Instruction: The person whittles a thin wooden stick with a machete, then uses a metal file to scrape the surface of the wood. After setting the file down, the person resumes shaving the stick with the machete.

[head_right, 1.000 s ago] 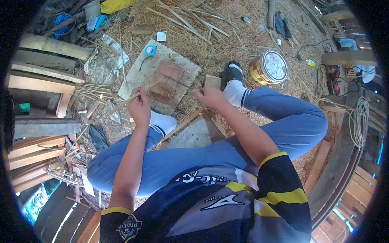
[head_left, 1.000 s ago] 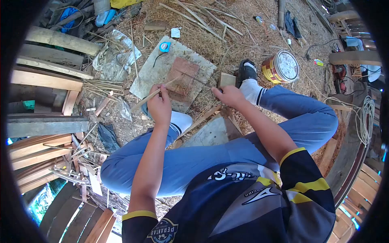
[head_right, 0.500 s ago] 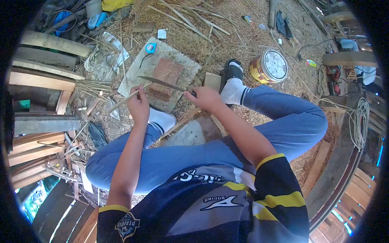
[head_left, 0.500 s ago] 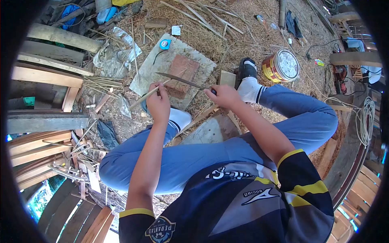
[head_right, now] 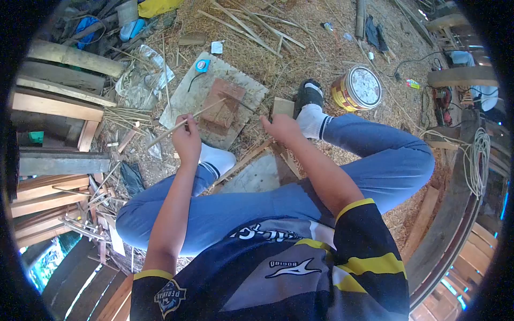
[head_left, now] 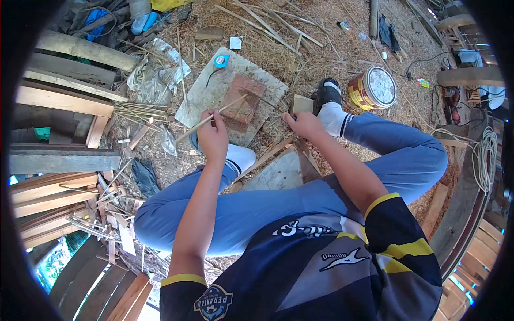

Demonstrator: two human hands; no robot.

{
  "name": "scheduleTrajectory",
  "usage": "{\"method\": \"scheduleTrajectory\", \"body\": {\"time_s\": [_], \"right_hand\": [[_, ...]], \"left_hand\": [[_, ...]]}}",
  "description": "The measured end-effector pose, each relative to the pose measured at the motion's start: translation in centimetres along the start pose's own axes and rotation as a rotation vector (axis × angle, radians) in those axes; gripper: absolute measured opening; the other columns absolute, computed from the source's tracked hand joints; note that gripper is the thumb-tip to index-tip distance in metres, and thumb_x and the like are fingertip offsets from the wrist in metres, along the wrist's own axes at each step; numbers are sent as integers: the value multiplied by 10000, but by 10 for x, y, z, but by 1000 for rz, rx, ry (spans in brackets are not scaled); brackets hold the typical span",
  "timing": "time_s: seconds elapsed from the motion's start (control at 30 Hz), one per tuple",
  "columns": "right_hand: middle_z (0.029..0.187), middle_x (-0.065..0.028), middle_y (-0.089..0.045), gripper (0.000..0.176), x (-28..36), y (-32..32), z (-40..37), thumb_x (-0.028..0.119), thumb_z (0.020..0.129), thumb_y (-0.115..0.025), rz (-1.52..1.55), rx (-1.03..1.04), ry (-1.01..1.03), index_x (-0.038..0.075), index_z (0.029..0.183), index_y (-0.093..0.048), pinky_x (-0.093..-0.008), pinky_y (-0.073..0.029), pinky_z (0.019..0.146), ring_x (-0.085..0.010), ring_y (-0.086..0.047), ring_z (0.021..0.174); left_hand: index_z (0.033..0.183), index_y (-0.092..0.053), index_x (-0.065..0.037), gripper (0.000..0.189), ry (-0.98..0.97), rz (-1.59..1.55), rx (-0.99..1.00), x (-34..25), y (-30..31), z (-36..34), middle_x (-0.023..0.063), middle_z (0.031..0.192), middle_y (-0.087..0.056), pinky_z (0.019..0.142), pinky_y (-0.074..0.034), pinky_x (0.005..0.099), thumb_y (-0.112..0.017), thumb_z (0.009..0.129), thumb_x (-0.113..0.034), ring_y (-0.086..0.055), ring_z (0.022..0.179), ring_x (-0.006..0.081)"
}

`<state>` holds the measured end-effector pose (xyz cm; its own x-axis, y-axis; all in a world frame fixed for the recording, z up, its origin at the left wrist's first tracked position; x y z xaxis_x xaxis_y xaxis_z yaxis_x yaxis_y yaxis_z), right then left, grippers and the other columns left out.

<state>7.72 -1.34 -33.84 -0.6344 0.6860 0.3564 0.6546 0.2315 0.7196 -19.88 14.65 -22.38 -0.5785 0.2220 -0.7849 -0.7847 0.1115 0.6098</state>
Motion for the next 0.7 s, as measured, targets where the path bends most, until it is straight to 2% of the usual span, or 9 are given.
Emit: {"method": "scheduleTrajectory", "body": {"time_s": [0.07,0.17,0.27,0.37,0.47,0.57,0.6,0.7], "right_hand": [[985,-258,-751,728,3,3,-3,669,1003,-449,-17,-15,42,14,1037,-763,-535,-563,894,-446,-721,981],[991,-268,-751,754,47,23,-42,670,1000,-450,26,30,184,-14,1012,-766,-537,-561,896,-449,-721,981],[996,-270,-751,767,40,12,-36,676,1000,-448,18,42,167,-21,996,-769,-540,-559,899,-452,-719,989],[973,-263,-747,738,-18,-11,6,694,996,-448,-2,-6,-1,35,1022,-778,-546,-560,886,-455,-716,975],[975,-252,-751,722,-6,-1,-7,699,996,-448,-19,13,21,60,1070,-776,-549,-559,883,-449,-718,977],[1021,-249,-759,739,38,15,-41,694,998,-442,-1,72,146,43,1108,-775,-543,-559,897,-441,-723,1004],[1072,-252,-757,746,43,17,-45,685,1002,-440,-23,111,124,26,1125,-767,-536,-556,918,-437,-720,1040],[1078,-265,-748,750,7,4,-17,685,1004,-435,11,52,-45,18,1119,-757,-532,-553,934,-444,-711,1059]], "left_hand": [[1034,-647,-17,213,10,1,9,-3,0,-1,84,771,-702,583,-478,327,-580,1084,-213,-623,631,147],[1033,-651,-19,208,21,-20,-4,-2,-1,-4,79,764,-695,584,-477,330,-587,1080,-212,-619,630,145],[1021,-658,-18,198,18,-12,-9,-1,2,-4,76,744,-676,580,-472,334,-597,1071,-200,-606,622,146],[1012,-666,-17,181,-16,-29,-42,-12,5,-4,78,719,-655,574,-462,338,-610,1060,-182,-591,610,150],[1014,-671,-19,160,-20,-24,-43,-19,6,-5,86,717,-645,580,-464,336,-622,1048,-167,-593,611,156],[1017,-673,-20,151,-3,-19,-22,-12,3,-6,91,734,-648,587,-470,333,-627,1043,-162,-596,618,158],[1017,-674,-21,150,-1,-17,-17,-10,3,-6,92,741,-650,589,-471,332,-628,1043,-162,-596,620,158],[979,-662,-27,119,9,-49,-30,-10,2,-6,117,814,-665,606,-493,350,-649,1009,-141,-632,647,201]]}}
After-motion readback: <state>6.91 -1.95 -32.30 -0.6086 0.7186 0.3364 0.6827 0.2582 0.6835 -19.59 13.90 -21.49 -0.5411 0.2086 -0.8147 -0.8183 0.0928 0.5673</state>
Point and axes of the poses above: each hand's wrist, its own z-axis towards the middle knuckle, its own y-axis out of the back of the hand, x = y × z, the point moved 9 cm from there along z, towards the middle knuckle
